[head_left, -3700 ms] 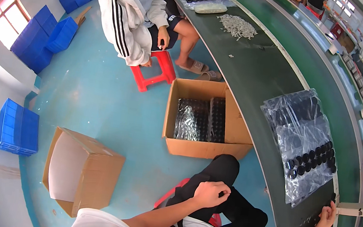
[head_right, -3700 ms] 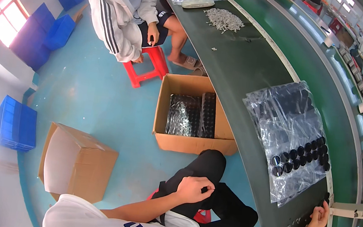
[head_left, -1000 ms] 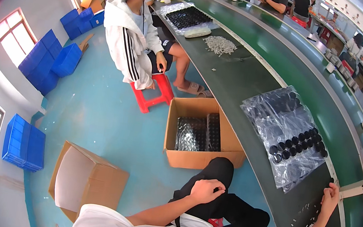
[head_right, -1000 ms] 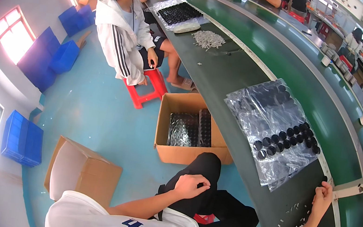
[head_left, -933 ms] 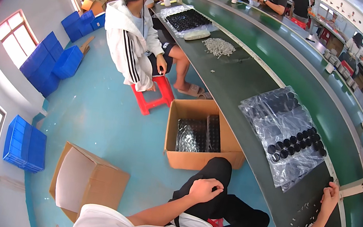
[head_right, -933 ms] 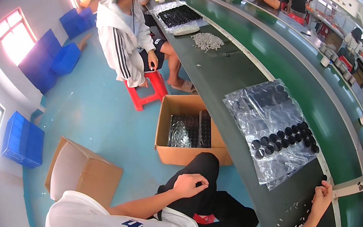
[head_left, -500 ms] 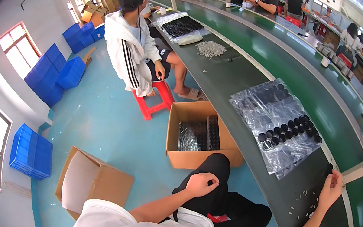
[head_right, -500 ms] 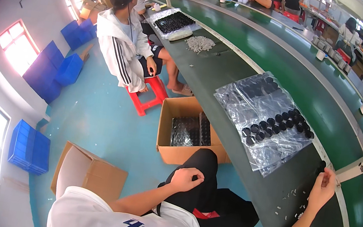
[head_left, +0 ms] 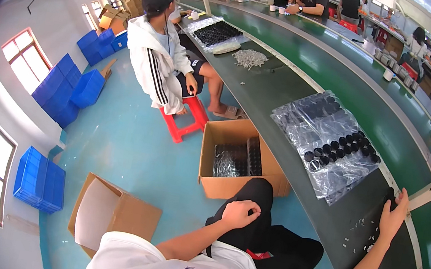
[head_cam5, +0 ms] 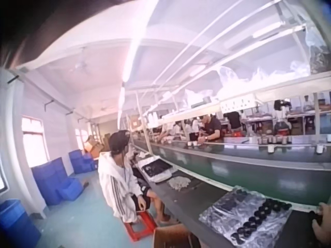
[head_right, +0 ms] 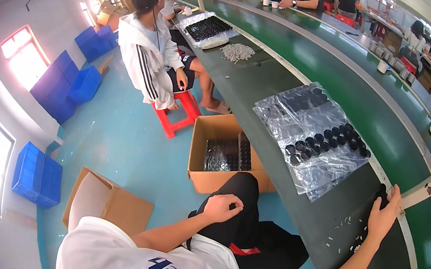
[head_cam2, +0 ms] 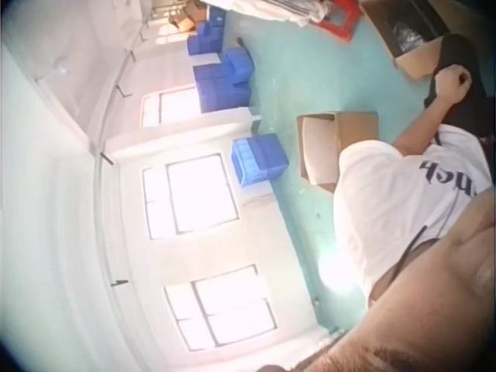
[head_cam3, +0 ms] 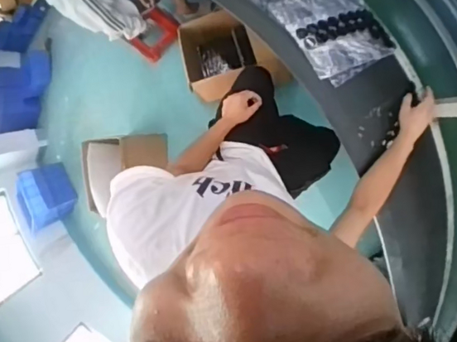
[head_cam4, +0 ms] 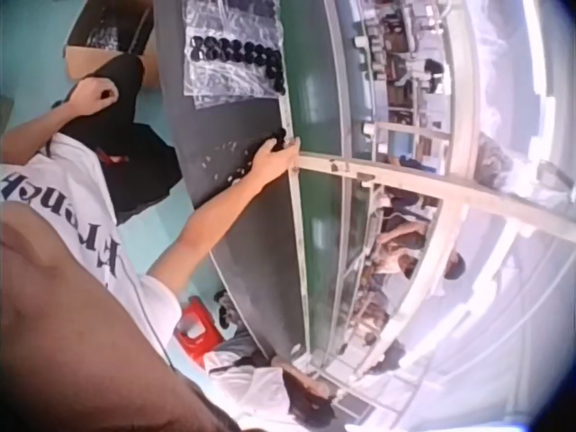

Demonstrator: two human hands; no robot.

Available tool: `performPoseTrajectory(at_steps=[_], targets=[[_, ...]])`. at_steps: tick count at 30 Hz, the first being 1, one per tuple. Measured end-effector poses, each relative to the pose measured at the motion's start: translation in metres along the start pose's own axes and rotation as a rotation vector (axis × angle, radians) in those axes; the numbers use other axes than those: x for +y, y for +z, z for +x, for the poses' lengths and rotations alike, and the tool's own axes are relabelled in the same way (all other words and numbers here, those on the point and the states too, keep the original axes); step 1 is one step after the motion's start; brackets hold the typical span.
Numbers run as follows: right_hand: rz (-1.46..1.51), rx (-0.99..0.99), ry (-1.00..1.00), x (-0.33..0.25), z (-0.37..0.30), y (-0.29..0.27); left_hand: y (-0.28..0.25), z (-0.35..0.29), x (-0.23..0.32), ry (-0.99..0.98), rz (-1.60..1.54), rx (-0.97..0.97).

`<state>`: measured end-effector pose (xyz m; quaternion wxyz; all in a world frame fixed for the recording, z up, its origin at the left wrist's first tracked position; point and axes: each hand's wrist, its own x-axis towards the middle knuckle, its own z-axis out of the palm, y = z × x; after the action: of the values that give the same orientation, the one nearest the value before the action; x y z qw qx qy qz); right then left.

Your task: Sorting and assembling small metal electronic components on a factory assembly line.

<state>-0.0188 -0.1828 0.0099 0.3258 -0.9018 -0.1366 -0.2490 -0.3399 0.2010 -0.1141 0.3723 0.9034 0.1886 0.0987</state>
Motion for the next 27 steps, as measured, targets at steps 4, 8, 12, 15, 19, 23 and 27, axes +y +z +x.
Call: performPoseTrajectory(at_steps=[4,8,12,15,19,23,27], targets=[[0.018,0.005,0.029,0.007,-0.001,-0.003,0.002,-0.003,-0.005,0.047,-0.017,-0.011],[0.027,0.023,0.023,0.006,0.0,-0.003,0.004,-0.003,0.0,0.083,-0.014,0.032],[0.037,0.05,0.002,0.002,-0.002,-0.003,0.003,-0.002,-0.005,0.032,-0.004,0.043],[0.034,0.082,-0.015,0.0,0.0,-0.006,0.001,-0.004,0.0,0.069,-0.034,0.008],[0.065,0.12,-0.022,-0.011,-0.003,-0.007,0.001,-0.004,0.0,-0.002,-0.009,0.018],[0.053,0.156,-0.082,-0.004,-0.005,-0.002,0.003,-0.004,-0.007,0.05,-0.045,0.033],[0.084,0.139,-0.092,-0.007,-0.007,0.0,0.002,-0.001,0.0,0.037,-0.022,0.048]])
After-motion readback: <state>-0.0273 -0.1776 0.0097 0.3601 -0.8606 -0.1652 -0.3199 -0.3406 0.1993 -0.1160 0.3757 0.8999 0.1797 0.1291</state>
